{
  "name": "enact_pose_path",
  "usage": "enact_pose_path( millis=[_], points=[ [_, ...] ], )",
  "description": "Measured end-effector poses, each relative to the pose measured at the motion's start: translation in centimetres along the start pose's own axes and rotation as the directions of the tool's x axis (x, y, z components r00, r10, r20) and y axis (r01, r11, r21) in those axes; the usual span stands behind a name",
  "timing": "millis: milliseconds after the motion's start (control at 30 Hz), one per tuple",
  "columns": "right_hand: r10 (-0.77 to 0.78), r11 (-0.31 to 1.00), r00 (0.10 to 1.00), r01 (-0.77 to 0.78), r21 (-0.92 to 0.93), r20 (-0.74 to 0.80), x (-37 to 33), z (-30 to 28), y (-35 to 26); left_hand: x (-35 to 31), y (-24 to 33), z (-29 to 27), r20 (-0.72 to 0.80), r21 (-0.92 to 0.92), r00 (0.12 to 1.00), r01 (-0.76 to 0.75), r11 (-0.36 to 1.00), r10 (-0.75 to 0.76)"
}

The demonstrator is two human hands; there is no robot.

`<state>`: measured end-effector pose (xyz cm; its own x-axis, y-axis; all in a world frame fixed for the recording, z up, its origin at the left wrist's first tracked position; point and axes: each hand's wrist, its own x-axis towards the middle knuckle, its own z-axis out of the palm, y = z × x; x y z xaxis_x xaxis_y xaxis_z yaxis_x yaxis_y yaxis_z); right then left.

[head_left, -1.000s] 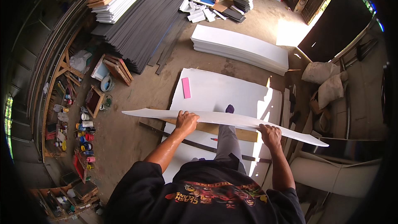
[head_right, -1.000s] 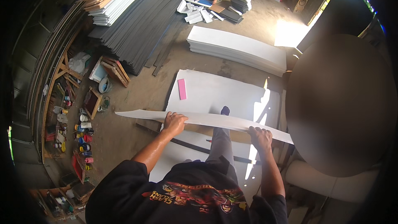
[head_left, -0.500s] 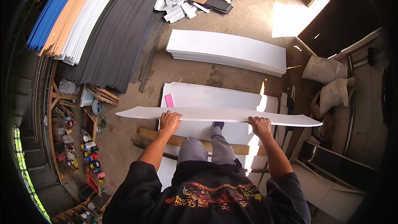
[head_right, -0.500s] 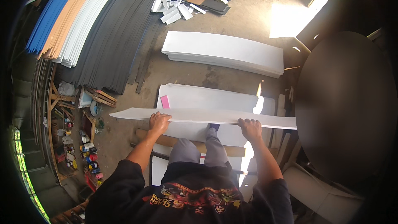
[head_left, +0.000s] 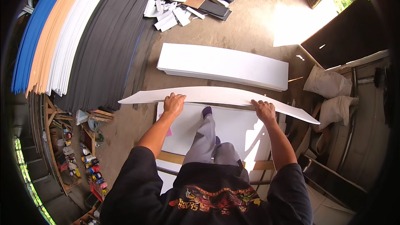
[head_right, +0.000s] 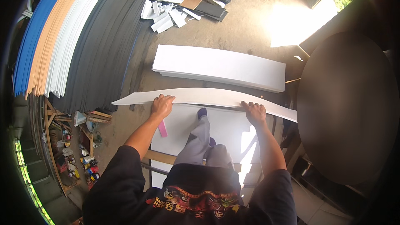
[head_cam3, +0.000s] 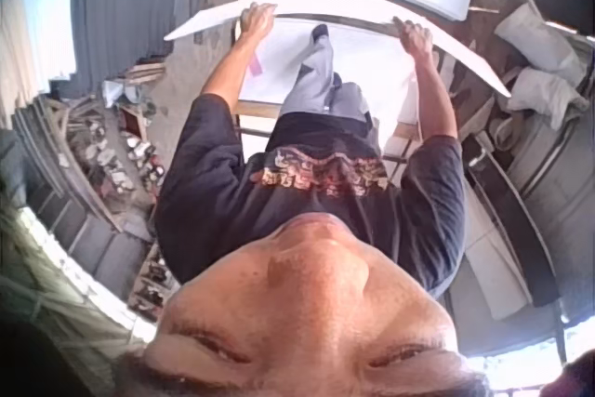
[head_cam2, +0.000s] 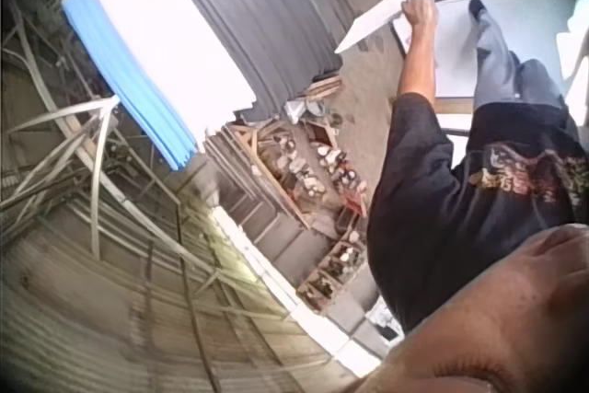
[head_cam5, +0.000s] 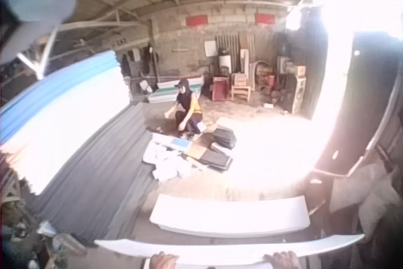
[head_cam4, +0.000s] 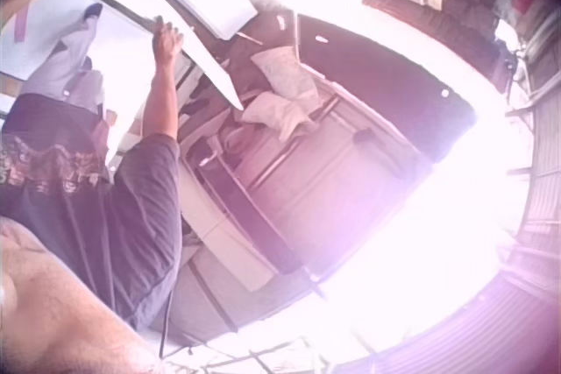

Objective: The person sits on the floor and uses a utility knife and a long metal ruler to cut a large white foam board into long strips. They measure, score, and snap the board, then stack the cut pieces aside.

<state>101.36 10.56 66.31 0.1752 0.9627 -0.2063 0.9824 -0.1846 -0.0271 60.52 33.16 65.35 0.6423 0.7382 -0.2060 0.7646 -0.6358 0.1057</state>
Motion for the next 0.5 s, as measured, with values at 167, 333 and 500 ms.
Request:
enact_pose_path(
  millis=[167, 333, 500],
  points=[
    [-0.043, 0.999, 0.987, 0.046, 0.018, -0.153, 11.2, 2.3, 3.9, 12.3, -2.9, 4.1, -0.178, 0.067, 0.982, -0.048, 0.997, 0.060],
    [-0.048, 0.997, 0.970, 0.033, -0.068, -0.239, 20.7, 9.3, 8.0, 23.7, -4.6, 9.9, -0.300, 0.180, 0.950, -0.037, 0.983, 0.091],
    [-0.040, 0.981, 0.927, -0.036, -0.193, -0.373, 27.3, 20.1, 10.7, 31.1, -5.0, 19.8, -0.339, 0.219, 0.932, -0.051, 0.974, 0.125]
  ],
)
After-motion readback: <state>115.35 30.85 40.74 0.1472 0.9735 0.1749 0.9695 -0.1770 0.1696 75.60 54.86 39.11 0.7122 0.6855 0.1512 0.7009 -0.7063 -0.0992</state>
